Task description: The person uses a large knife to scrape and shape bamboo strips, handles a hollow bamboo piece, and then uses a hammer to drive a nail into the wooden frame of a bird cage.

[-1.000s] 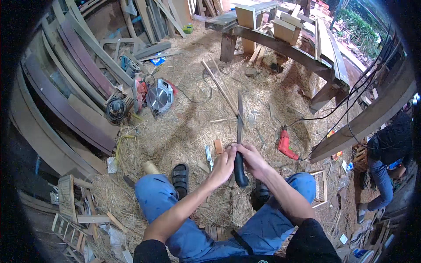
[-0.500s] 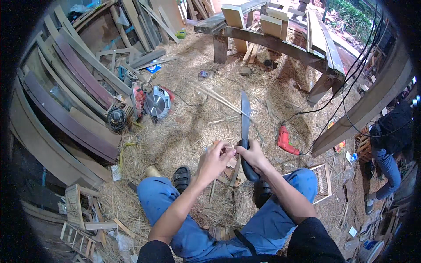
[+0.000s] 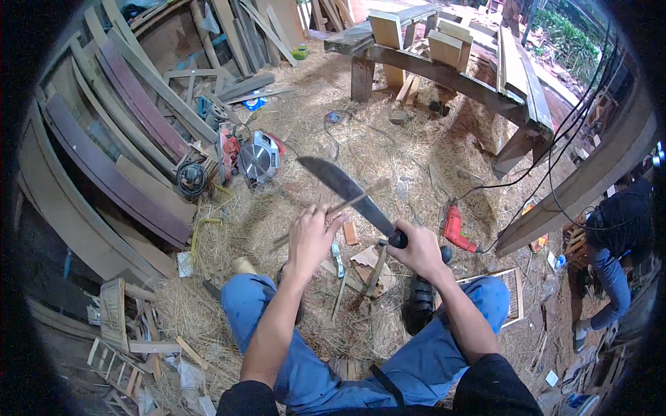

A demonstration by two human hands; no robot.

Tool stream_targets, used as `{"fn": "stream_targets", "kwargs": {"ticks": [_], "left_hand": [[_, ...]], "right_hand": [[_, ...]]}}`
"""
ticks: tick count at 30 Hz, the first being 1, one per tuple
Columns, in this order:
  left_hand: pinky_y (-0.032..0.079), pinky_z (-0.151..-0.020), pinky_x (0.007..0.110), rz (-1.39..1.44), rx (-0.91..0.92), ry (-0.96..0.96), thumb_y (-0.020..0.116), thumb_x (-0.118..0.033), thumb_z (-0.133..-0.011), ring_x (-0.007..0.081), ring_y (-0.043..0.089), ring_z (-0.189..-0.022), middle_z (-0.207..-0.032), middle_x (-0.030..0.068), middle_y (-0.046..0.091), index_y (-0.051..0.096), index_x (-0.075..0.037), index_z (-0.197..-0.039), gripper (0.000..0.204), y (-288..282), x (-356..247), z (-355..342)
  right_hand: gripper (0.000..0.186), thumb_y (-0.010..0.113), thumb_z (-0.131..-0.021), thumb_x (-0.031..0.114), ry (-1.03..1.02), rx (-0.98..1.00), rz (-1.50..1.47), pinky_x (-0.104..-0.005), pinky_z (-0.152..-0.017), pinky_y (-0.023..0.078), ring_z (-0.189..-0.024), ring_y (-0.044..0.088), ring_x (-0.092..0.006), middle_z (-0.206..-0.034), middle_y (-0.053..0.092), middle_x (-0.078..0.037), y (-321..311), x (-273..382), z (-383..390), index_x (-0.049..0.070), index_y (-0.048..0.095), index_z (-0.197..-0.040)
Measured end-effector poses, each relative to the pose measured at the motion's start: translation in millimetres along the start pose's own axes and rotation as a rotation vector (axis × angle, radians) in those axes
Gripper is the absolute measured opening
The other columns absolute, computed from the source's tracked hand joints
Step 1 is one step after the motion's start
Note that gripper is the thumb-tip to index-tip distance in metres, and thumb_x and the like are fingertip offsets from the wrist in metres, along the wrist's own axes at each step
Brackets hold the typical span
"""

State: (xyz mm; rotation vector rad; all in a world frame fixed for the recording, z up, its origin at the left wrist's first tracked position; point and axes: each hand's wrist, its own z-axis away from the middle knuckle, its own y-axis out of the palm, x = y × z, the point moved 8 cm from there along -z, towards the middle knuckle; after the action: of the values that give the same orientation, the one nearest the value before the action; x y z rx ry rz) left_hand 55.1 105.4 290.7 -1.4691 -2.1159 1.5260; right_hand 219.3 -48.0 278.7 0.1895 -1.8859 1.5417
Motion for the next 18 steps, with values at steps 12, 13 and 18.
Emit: {"fn": "stream_targets", "kwargs": {"ticks": [12, 13, 18], "left_hand": [[0.051, -0.073, 0.05, 0.139, 0.186, -0.052, 0.064, -0.022, -0.093, 0.0429, 0.066, -0.084, -0.093, 0.0247, 0.067, 0.058, -0.001, -0.106, 0.025, 9.6, -10.6, 13.6], [0.051, -0.073, 0.05, 0.163, 0.223, -0.066, 0.063, -0.022, -0.093, 0.043, 0.066, -0.085, -0.093, 0.0251, 0.067, 0.058, -0.002, -0.107, 0.026, 9.4, -14.0, 14.3], [0.049, -0.068, 0.043, 0.269, 0.289, -0.196, 0.068, -0.028, -0.093, 0.0339, 0.066, -0.074, -0.085, 0.0189, 0.067, 0.06, -0.002, -0.1, 0.028, 7.7, -5.5, 19.1]], "right_hand": [[0.044, 0.082, -0.07, 0.038, -0.008, 0.274, -0.062, -0.0421, -0.072, 0.053, -0.079, 0.069, -0.0341, -0.081, 0.069, -0.02, 7.3, -39.0, -20.9, 0.002, 0.071, -0.094], [0.043, 0.082, -0.07, 0.038, -0.019, 0.277, 0.008, -0.043, -0.072, 0.053, -0.079, 0.069, -0.0345, -0.081, 0.07, -0.02, 3.8, -42.5, -17.6, 0.003, 0.071, -0.094], [0.033, 0.075, -0.074, 0.037, 0.035, 0.269, 0.05, -0.0453, -0.071, 0.053, -0.076, 0.069, -0.0367, -0.078, 0.07, -0.018, 20.4, -44.4, -15.0, 0.008, 0.073, -0.089]]}}
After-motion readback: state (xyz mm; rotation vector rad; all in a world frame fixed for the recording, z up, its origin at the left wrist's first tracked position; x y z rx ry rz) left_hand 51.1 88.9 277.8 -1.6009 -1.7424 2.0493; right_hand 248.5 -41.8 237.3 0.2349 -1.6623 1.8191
